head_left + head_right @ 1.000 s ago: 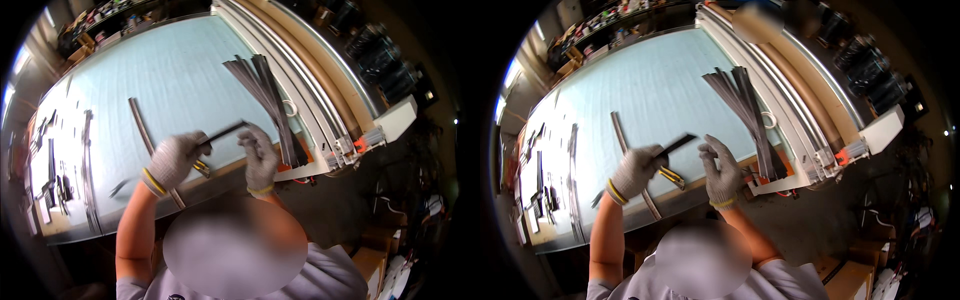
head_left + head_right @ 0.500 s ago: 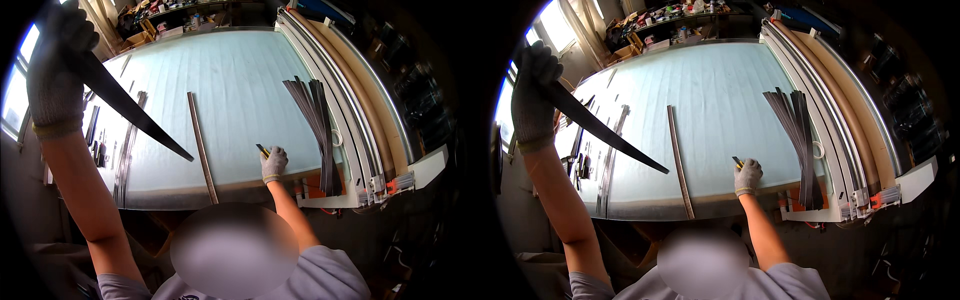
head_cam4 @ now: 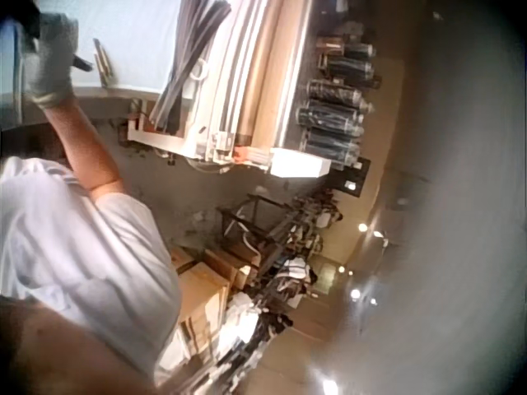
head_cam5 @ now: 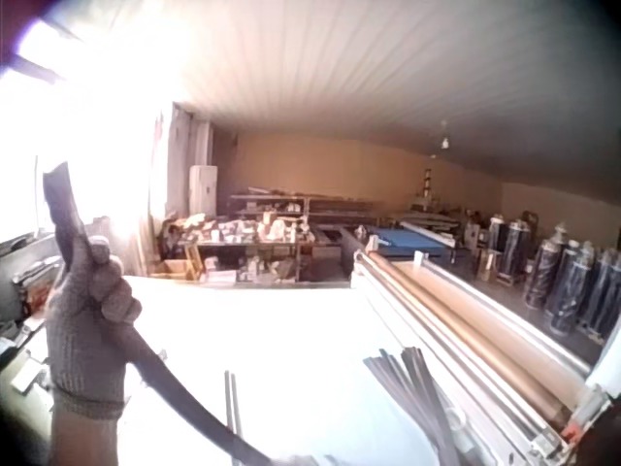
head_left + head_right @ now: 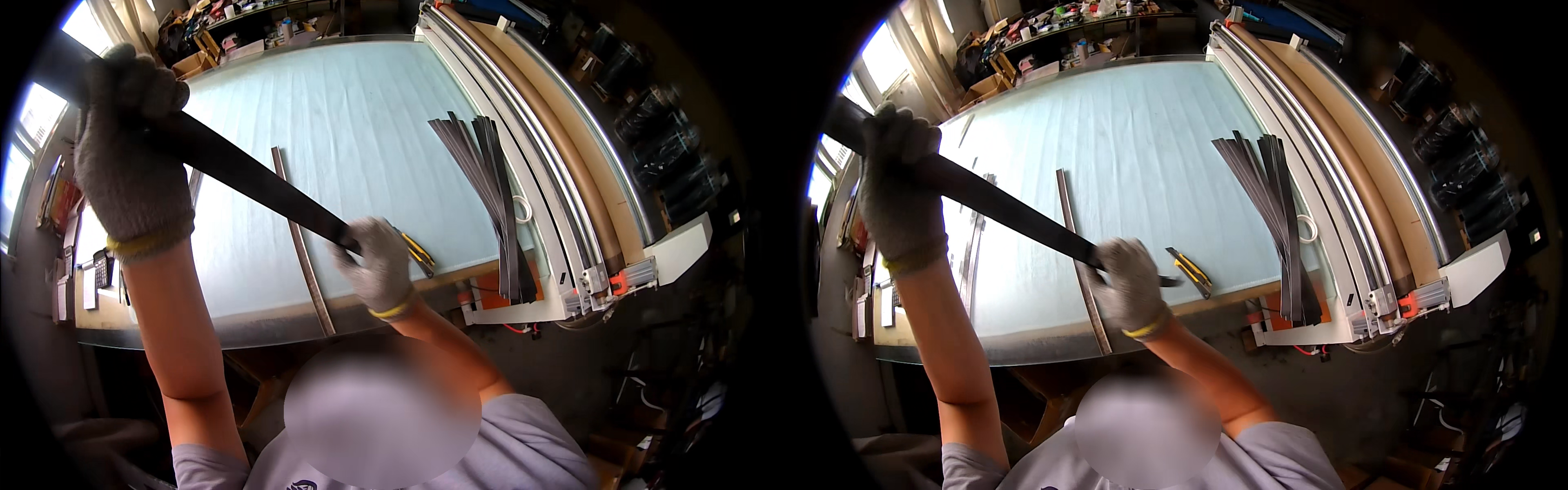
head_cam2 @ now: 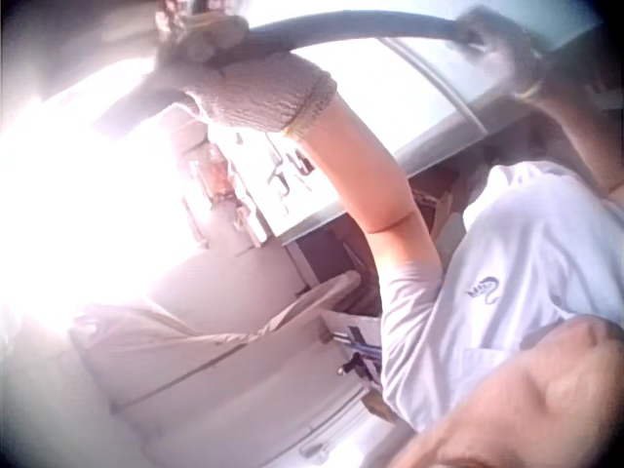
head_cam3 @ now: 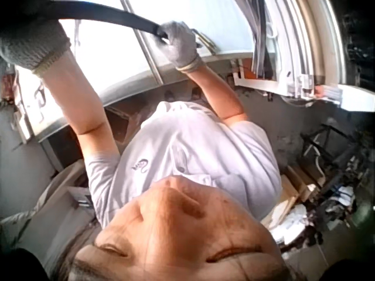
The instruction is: The person uses a utility knife to cut long, dark rubber strips on a large glass table. They align the strips, score them with the blade, and snap them into shorter pieces.
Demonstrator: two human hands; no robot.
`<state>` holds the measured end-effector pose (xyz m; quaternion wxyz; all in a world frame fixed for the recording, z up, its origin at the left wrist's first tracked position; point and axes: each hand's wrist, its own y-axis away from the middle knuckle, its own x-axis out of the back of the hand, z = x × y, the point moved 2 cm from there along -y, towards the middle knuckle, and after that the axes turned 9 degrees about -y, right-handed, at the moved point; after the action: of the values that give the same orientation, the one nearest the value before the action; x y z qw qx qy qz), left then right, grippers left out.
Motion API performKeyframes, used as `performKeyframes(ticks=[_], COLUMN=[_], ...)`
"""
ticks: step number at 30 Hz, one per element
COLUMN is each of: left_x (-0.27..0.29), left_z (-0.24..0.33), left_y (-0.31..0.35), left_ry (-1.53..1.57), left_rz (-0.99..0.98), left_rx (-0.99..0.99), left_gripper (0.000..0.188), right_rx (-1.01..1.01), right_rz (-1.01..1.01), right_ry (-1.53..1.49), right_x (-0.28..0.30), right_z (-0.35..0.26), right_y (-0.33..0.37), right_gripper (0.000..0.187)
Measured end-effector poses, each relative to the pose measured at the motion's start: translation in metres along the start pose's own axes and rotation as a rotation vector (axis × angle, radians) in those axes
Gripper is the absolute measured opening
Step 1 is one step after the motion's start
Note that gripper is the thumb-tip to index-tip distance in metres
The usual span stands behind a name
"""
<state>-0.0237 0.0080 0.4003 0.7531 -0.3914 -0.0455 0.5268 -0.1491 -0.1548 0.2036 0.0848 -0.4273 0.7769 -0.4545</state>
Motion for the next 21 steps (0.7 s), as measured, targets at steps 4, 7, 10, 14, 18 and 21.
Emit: performKeyframes(ticks=[4, 7, 10, 14, 18, 21], left_x=[0.060, 0.088, 0.118, 0.131, 0.166, 0.178], left_z=[-0.103, -0.198, -0.292, -0.408, -0.475, -0.478], left_y=[0.011, 0.055, 0.116, 0.186, 0.174, 0.125], left_ry=[0.112, -0.024, -0.103, -0.132, -0.264, -1.216], left_rz=[0.118, 0.371, 0.533, 0.529, 0.109, 0.039], left_rx=[0.219, 0.403, 0.719, 0.989, 1.023, 0.837], left_gripper=[0.040, 0.033, 0.030, 0.028, 0.049, 0.072], right_rx=[-0.201, -0.394, -0.589, -0.681, -0.789, -0.881], right_rz=[-0.234, -0.472, -0.747, -0.867, -0.828, -0.783], right_ry=[0.283, 0.404, 0.512, 0.523, 0.424, 0.378], right_x=[0.064, 0.107, 0.134, 0.137, 0.101, 0.054], right_z=[0.049, 0.065, 0.061, 0.042, 0.031, 0.044], right_y=[0.116, 0.205, 0.270, 0.313, 0.299, 0.278], right_gripper=[0.024, 0.023, 0.024, 0.021, 0.021, 0.022])
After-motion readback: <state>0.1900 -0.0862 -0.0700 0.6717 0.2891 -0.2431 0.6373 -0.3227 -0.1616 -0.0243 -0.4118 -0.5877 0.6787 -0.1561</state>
